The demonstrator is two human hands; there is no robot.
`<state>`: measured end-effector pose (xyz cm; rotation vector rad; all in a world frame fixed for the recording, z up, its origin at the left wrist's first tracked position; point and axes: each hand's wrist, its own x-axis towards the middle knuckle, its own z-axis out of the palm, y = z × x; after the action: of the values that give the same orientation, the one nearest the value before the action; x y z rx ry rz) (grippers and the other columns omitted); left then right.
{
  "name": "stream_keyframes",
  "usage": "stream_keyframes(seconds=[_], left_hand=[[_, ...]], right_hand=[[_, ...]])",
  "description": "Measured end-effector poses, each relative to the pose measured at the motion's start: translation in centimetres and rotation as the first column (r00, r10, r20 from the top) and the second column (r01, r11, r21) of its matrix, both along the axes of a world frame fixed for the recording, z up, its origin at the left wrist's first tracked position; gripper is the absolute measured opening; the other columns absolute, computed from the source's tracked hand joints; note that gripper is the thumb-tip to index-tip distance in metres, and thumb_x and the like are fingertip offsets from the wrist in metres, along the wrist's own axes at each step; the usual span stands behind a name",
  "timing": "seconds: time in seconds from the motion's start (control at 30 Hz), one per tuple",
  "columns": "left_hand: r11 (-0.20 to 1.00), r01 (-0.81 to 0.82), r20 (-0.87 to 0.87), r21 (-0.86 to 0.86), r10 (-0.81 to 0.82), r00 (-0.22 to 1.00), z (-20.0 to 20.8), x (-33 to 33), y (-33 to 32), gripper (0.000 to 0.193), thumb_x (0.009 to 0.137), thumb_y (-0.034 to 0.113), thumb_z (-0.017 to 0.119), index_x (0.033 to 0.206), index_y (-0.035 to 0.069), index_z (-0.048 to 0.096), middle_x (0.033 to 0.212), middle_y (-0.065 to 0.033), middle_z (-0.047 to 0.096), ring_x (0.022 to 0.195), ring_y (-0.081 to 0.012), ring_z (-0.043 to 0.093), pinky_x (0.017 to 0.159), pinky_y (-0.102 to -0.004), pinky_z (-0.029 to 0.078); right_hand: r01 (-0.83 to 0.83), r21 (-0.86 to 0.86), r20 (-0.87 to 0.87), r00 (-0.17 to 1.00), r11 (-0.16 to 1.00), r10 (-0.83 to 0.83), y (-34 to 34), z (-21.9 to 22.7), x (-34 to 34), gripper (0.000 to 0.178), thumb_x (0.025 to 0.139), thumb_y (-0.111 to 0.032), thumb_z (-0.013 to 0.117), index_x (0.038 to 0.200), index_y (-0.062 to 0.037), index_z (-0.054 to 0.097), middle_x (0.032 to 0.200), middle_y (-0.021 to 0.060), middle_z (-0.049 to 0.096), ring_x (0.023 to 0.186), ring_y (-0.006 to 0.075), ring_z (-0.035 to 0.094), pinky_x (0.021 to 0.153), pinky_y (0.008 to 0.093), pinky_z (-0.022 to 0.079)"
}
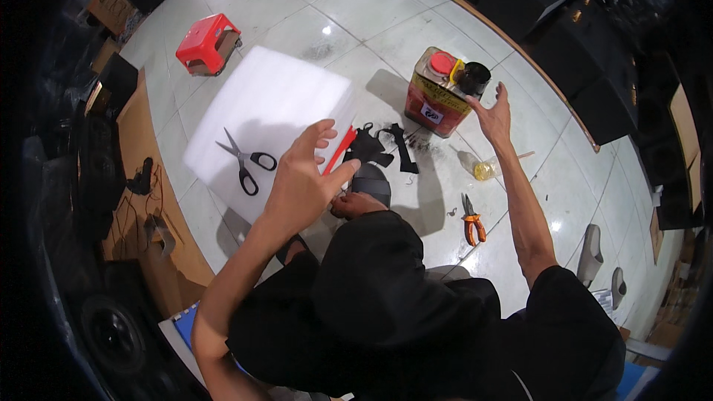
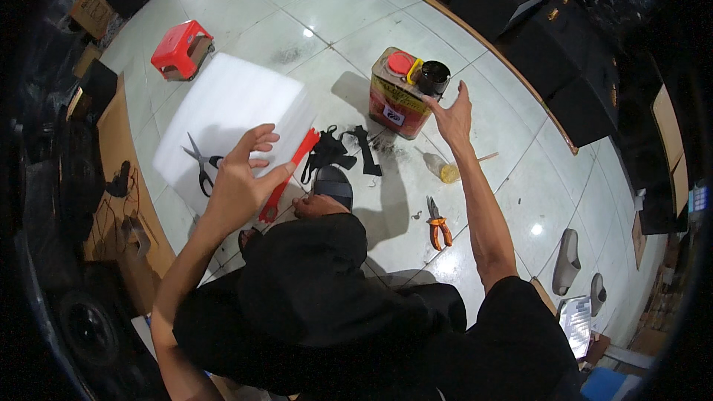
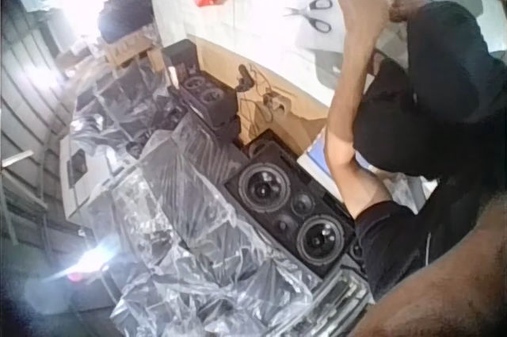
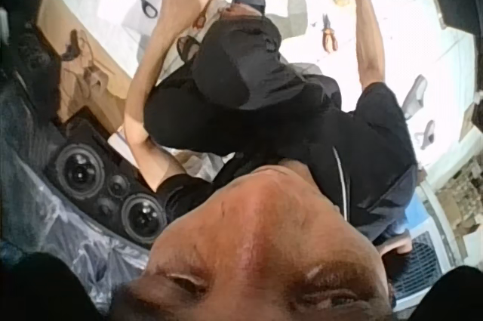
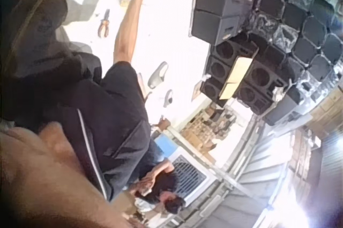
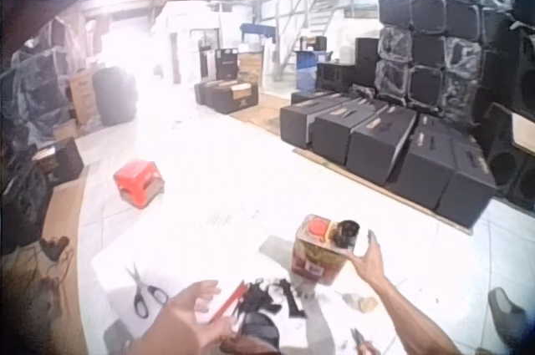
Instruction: The person sits on the floor and applies a liquid from a small bottle to a black fabric component. They then use scissors and pliers to manipulate the component. The person stands up, walks through a warehouse, and returns to the work area.
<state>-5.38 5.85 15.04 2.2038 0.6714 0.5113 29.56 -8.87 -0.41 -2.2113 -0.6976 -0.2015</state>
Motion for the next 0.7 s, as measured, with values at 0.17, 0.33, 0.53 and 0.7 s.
stream_keyframes(seconds=[0.17,0.33,0.53,0.7], left_hand=[[0.995,-0.089,0.199,-0.050,0.097,0.975,0.5,-1.1,1.6,0.020,0.079,0.018,0.062,0.077,-0.002,0.062,0.063,-0.0053,0.057,0.060,-0.0102,0.050,0.056,-0.0241,0.040],[0.886,-0.393,0.127,-0.246,0.432,0.893,1.7,-3.8,3.2,0.030,0.083,0.024,0.058,0.069,-0.002,0.061,0.056,-0.0017,0.053,0.048,-0.0066,0.039,0.047,-0.0205,0.029],[0.678,-0.716,0.272,-0.169,0.730,0.627,-2.2,-7.6,4.0,0.029,0.081,0.024,0.056,0.086,-0.004,0.060,0.072,-0.0088,0.060,0.064,-0.0136,0.054,0.061,-0.0262,0.043],[0.647,-0.725,-0.097,0.237,0.758,0.645,-6.9,-10.9,4.2,0.039,0.078,0.027,0.060,0.102,-0.004,0.057,0.092,-0.0139,0.061,0.084,-0.0225,0.057,0.075,-0.0321,0.044]], right_hand=[[-0.059,0.204,-0.173,0.980,0.977,0.095,-3.1,-1.4,-7.0,0.060,0.082,-0.033,0.060,0.123,0.0041,0.038,0.119,0.0228,0.048,0.110,0.0308,0.048,0.090,0.0383,0.039],[-0.345,0.036,-0.369,0.868,0.938,0.334,-4.1,-2.6,-16.2,0.033,0.084,-0.024,0.057,0.103,0.0031,0.057,0.097,0.0175,0.061,0.085,0.0223,0.059,0.073,0.0307,0.047],[-0.460,0.300,-0.696,0.493,0.836,0.521,-1.9,-3.8,-22.4,0.024,0.083,-0.020,0.059,0.089,0.0024,0.063,0.073,0.0094,0.064,0.066,0.0132,0.057,0.064,0.0269,0.046],[-0.611,0.194,-0.774,0.386,0.768,0.502,-1.0,-4.4,-22.7,0.029,0.085,-0.025,0.056,0.091,0.0019,0.064,0.073,0.0088,0.063,0.067,0.0123,0.057,0.063,0.0269,0.045]])
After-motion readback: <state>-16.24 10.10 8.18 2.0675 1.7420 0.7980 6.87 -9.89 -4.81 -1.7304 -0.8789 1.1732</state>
